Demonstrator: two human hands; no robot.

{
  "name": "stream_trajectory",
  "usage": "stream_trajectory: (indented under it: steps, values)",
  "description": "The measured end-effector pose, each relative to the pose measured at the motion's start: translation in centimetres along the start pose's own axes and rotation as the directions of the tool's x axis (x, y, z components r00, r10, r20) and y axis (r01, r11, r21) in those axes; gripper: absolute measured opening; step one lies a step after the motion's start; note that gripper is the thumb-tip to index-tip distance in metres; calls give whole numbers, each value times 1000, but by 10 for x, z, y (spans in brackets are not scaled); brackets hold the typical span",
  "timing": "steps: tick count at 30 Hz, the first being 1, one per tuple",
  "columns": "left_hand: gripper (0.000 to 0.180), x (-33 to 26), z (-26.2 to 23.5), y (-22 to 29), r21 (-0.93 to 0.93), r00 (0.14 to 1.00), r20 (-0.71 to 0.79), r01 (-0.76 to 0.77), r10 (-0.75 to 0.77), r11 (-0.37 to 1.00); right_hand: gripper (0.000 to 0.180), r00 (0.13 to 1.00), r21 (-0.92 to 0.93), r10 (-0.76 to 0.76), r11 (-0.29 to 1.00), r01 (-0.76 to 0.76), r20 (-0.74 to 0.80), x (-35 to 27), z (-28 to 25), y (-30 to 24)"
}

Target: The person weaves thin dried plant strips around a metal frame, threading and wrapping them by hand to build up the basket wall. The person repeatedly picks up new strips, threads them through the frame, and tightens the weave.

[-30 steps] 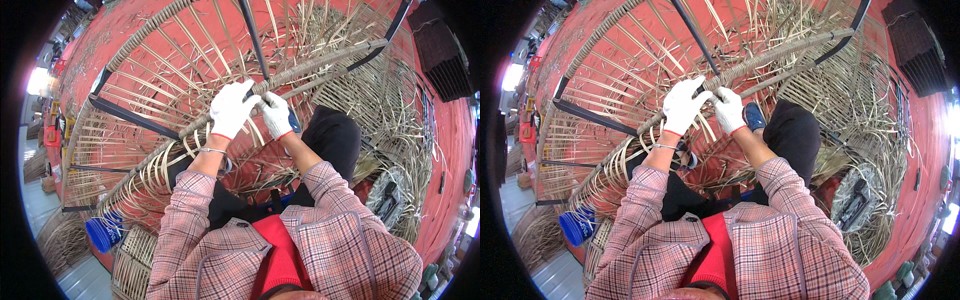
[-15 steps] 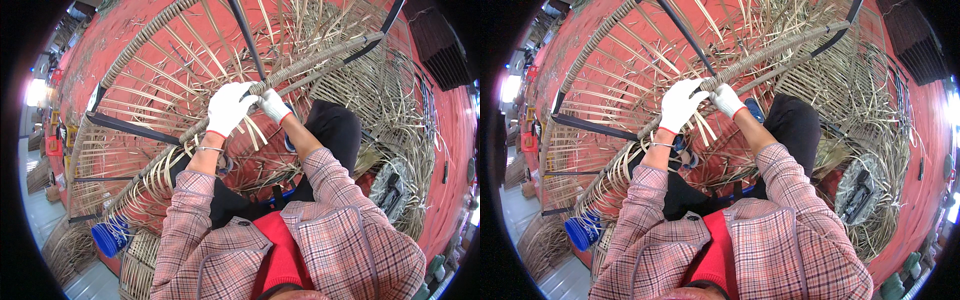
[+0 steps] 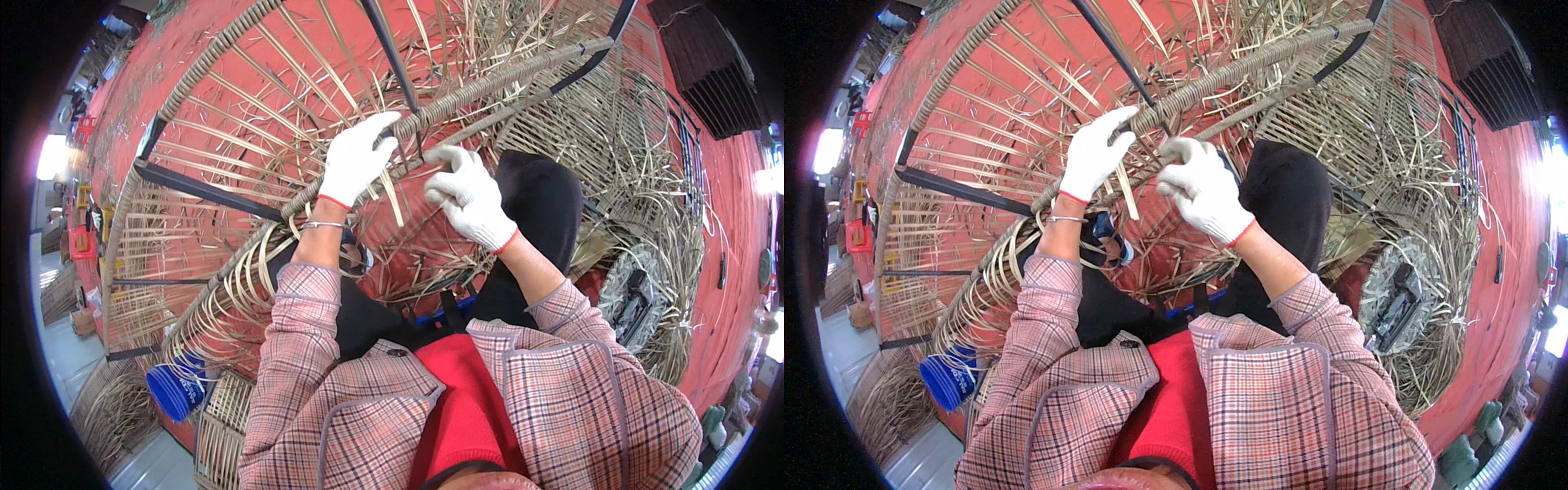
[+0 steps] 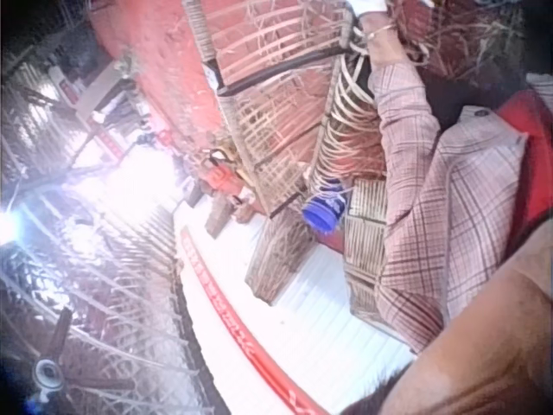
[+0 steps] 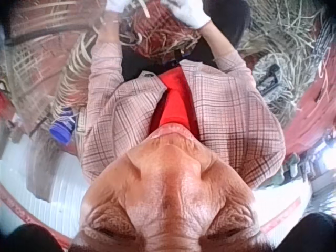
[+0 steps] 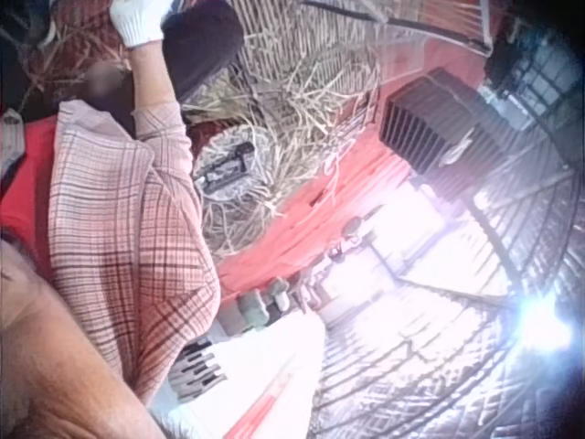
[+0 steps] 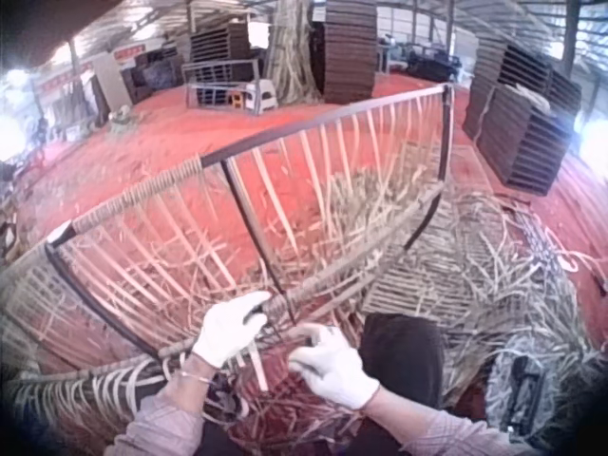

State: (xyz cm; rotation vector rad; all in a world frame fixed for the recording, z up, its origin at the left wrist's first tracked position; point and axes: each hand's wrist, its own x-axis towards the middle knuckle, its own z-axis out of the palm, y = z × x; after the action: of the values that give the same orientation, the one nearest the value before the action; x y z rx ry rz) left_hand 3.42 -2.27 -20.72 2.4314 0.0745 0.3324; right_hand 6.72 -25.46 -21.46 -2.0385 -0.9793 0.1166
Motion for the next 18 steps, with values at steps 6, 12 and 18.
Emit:
stream_trajectory:
  steps: [6,12,18]
  values:
    - [34,3,-1,2,-36,1000,13,28,-27,999,16,888,710,457,608,-354,51,27,23,17]
    - [34,1,4,-2,21,998,68,-21,20,1000,19,864,887,503,411,-210,-29,35,78,52]
    - [34,7,1,-6,-55,990,141,-6,13,998,20,881,725,444,552,-411,162,52,105,80]
